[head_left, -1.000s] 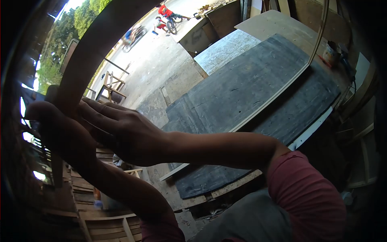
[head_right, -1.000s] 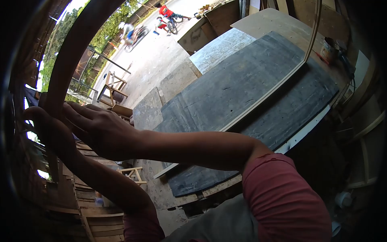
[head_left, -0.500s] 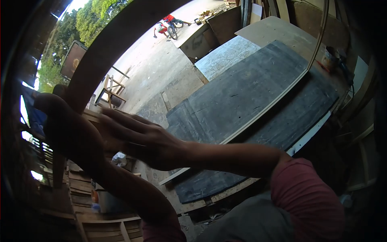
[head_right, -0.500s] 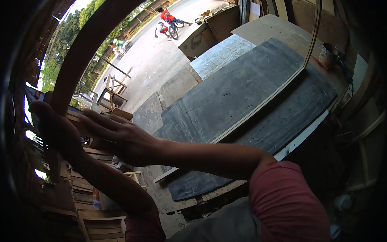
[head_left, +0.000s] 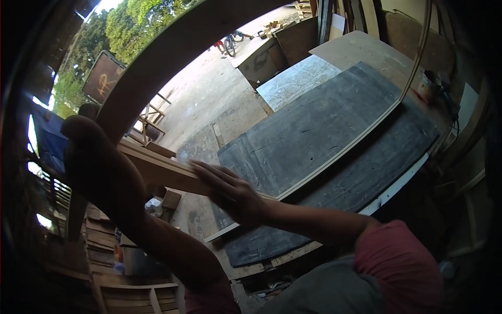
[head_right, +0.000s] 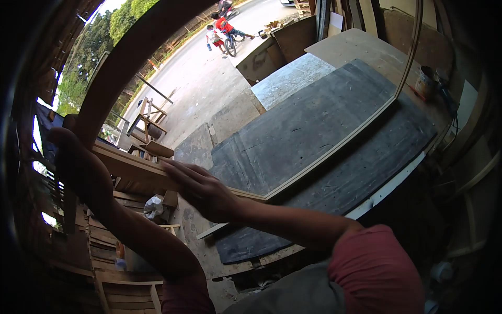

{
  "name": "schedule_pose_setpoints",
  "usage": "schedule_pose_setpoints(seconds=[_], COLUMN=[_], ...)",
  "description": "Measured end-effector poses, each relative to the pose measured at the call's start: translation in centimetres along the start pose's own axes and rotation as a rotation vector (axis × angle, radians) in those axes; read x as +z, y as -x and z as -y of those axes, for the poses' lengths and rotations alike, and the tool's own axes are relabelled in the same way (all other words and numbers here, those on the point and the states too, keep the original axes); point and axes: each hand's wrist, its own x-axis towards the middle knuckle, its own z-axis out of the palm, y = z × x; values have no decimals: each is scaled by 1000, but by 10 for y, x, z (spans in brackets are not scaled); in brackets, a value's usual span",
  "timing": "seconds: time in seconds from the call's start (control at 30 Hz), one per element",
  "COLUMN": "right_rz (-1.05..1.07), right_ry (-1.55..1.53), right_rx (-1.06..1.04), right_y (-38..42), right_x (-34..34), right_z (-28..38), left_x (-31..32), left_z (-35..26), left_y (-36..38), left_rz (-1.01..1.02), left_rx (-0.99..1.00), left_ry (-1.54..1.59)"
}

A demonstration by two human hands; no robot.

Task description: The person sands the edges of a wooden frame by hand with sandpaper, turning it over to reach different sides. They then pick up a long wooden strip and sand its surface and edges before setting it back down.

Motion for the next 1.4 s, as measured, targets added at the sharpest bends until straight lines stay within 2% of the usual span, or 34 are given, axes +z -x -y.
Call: schedule_pose_setpoints(seconds=[0.07,0.1,0.13,0.17,0.23,0.3,0.37,0.43,0.53,0.57,0.63,0.77,0.83,0.9,0.97,1.0,1.1,1.17,1.23,1.4], right_rz=[19,25,9,4,12,-3,-7,68,17,26,102,35,35,28,39,42,-28,-8,-5,27], right_ry=[6,19,-38,-38,-300,-262,-224,-32,-58,-61,-217,-83,73,75,73,-142,16,56,255,131], right_rx=[9,22,-51,-47,-180,-163,-159,-16,-93,-174,-200,-185,-22,-58,-194,-136,-171,-112,-35,-134], right_y=[7,1,-15,-50,-102,-86,-49,1,-44,-75,-117,-57,-13,-33,-91,-110,-92,-42,-9,-88], right_x=[-7,-9,-2,2,6,7,2,-6,1,2,2,8,2,6,6,4,15,8,8,9], right_z=[5,9,5,15,28,21,9,-1,7,11,26,16,10,15,35,52,39,37,31,41], left_x=[0,0,-1,-1,2,5,12,4,1,2,6,5,5,7,3,2,1,-1,-1,3], left_z=[-3,-3,-3,-5,-9,-9,-7,-12,-13,-12,-11,-7,-9,-10,-10,-10,-6,-8,-8,-5], left_y=[2,1,1,2,2,0,-1,2,2,1,0,0,0,-2,-1,-1,-3,-2,-4,-10], left_rz=[-129,-138,-129,-114,-92,-78,-251,-214,-178,-178,-177,-229,-254,-325,-247,-177,-155,-125,-101,-74], left_rx=[229,228,212,196,187,171,320,291,266,261,251,332,340,400,378,349,395,370,340,380], left_ry=[22,17,16,17,102,178,169,154,139,149,167,198,176,217,228,248,258,236,212,216])
